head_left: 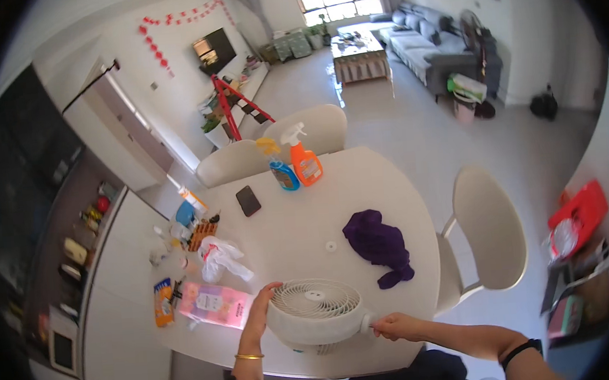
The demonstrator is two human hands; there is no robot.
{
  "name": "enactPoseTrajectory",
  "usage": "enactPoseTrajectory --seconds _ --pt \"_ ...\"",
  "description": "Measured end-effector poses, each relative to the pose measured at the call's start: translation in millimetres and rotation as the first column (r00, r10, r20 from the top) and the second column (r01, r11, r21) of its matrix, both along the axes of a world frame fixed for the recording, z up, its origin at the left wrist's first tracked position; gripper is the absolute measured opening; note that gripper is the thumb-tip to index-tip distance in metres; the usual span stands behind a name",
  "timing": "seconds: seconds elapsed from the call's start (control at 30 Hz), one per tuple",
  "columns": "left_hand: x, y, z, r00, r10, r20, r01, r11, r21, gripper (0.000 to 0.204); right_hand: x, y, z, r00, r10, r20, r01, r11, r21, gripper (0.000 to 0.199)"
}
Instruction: The recorder uses a screwdriver to remove a screw from the side of a small white desk fan to disassemble it.
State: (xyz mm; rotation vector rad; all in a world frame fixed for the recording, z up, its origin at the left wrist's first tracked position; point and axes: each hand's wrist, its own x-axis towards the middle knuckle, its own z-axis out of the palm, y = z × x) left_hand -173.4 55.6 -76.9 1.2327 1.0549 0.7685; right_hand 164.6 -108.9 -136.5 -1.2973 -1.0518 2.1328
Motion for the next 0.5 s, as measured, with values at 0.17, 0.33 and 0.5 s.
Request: enactPoseTrajectory --seconds 0.17,0.33,0.5 --pt "10.2 0.8 8.9 0.999 0.031 -0.032 -0.030 0.999 0.032 0.035 0.3 14.4 47.4 0.543 -0.129 0.830 -0.672 0.525 0.522 0.031" --pt "15.0 12.8 8.8 0.999 0.017 0.039 -0.017 1.000 0.001 0.035 13.8 18.8 38.0 0.582 -0.360 0.729 -0.781 0.003 0.625 0.021" --pt "15.8 10.5 9.1 0.999 0.042 0.009 -0.043 0.997 0.063 0.037 1.7 23.7 59.3 0.526 -0.213 0.823 -0.703 0.437 0.562 0.030"
